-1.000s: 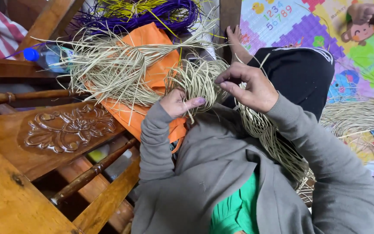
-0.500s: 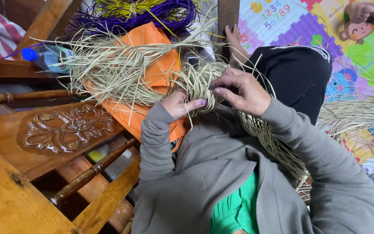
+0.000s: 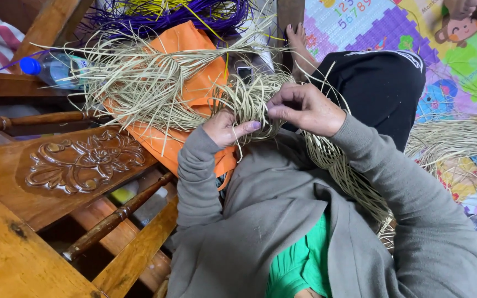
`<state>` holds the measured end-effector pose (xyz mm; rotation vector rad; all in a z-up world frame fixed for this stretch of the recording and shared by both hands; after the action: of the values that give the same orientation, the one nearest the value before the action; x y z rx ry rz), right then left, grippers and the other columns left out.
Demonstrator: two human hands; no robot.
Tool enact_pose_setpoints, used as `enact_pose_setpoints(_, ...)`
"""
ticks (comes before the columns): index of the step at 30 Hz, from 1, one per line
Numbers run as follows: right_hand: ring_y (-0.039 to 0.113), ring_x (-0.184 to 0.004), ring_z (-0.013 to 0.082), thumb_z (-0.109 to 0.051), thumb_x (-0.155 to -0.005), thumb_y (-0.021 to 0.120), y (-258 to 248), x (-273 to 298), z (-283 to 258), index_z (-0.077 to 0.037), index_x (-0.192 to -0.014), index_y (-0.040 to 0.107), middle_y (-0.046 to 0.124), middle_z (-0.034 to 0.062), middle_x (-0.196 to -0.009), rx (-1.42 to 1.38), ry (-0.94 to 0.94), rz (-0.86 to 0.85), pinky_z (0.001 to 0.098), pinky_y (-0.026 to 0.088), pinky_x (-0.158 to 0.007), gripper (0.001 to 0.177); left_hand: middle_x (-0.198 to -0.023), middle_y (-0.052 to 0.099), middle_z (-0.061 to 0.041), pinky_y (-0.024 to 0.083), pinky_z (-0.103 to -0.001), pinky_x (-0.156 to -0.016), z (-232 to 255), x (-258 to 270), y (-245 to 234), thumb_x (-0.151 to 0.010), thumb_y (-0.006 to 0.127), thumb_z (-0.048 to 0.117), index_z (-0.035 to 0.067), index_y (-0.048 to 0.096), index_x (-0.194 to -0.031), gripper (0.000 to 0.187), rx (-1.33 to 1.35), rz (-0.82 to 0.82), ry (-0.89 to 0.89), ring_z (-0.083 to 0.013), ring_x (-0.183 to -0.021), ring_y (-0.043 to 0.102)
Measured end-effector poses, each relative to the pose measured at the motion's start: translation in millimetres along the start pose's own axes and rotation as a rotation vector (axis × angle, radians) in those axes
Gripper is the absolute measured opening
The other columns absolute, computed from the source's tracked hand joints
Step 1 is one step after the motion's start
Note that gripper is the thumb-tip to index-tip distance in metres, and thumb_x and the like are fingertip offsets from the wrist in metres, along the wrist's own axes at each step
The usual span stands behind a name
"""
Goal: Weaving dried straw strands together to create a handcrafted product.
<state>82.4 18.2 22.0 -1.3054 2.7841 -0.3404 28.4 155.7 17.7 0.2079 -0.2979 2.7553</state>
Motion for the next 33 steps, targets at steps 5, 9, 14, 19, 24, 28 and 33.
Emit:
enact_pose_setpoints(5,0.049,-0.057,0.01,-0.012,-0.076,0.064,6,0,2,-0.002,-0.08,0.063,0.053,0.0032,-0.059,-0.089,0.151,-0.058,0.0249,0.042,-0.056,0.011,-0.027,0.034,0.003,0.022,-0.018,-0.031,-17,0,3,-0.082,0.059,0.029,0.01,0.04,-0.037,0.052,0.063,-0.009,-0.005,-0.0071,-0.022,0.024)
enact_pose_setpoints(9,0.051,-0.055,0.0087,-0.012,-0.078,0.062,3,-2,4,-0.001,-0.078,0.061,0.052,0.003,-0.056,-0.152,0.184,-0.046,0.0216,0.041,-0.053,0.011,-0.067,0.059,0.0,0.041,-0.019,-0.053,-29,3,6,-0.08,0.056,0.02,0.002,0.065,-0.083,0.02,0.128,-0.034,-0.167,-0.0063,-0.056,0.046)
enact_pose_setpoints(14,0.05,-0.053,0.0089,-0.009,-0.078,0.059,4,-2,5,-0.001,-0.076,0.057,0.052,0.0037,-0.057,-0.182,0.188,-0.022,0.0199,0.04,-0.05,0.008,-0.03,0.035,0.003,0.024,-0.015,-0.032,-8,-1,-1,-0.084,0.059,0.024,0.01,0.04,-0.041,0.048,0.075,0.036,0.035,-0.0067,-0.022,0.024)
enact_pose_setpoints(19,0.051,-0.053,0.0124,-0.008,-0.072,0.066,3,3,7,-0.004,-0.088,0.053,0.054,0.0042,-0.064,-0.016,0.086,0.113,0.0223,0.04,-0.049,0.021,-0.034,0.035,0.004,0.023,-0.019,-0.034,-15,1,-2,-0.081,0.062,0.022,0.009,0.04,-0.043,0.046,0.079,0.071,0.054,-0.0059,-0.028,0.027)
enact_pose_setpoints(24,0.054,-0.058,0.0203,-0.007,-0.073,0.065,6,4,-17,-0.006,-0.08,0.06,0.055,0.0094,-0.068,0.171,-0.084,0.108,0.0277,0.042,-0.052,0.008,-0.039,0.033,0.001,0.025,-0.02,-0.037,-38,5,-4,-0.079,0.067,0.026,0.009,0.037,-0.049,0.045,-0.01,0.17,0.068,-0.0079,-0.033,0.029)
enact_pose_setpoints(28,0.05,-0.056,0.0156,-0.011,-0.074,0.066,10,6,-3,-0.002,-0.078,0.061,0.054,0.01,-0.062,0.049,0.05,0.125,0.0264,0.042,-0.052,0.011,-0.042,0.033,0.003,0.02,-0.018,-0.033,-34,1,1,-0.072,0.072,0.032,0.011,0.035,-0.051,0.047,-0.075,0.242,-0.05,-0.0066,-0.032,0.026)
enact_pose_setpoints(33,0.045,-0.054,0.0063,-0.012,-0.07,0.072,16,6,16,-0.001,-0.077,0.062,0.052,0.002,-0.058,-0.12,0.147,0.192,0.0172,0.04,-0.05,0.016,-0.047,0.03,0.002,0.02,-0.02,-0.036,-33,2,3,-0.068,0.075,0.034,0.007,0.037,-0.054,0.049,-0.119,0.27,-0.112,-0.0087,-0.037,0.029)
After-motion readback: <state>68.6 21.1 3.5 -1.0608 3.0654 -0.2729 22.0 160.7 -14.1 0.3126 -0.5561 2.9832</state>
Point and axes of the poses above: each hand's wrist, its own x-axis away from the middle knuckle, its own y-axis out of the palm, z = x × y, the point moved 6 cm from there along -x, towards the middle knuckle
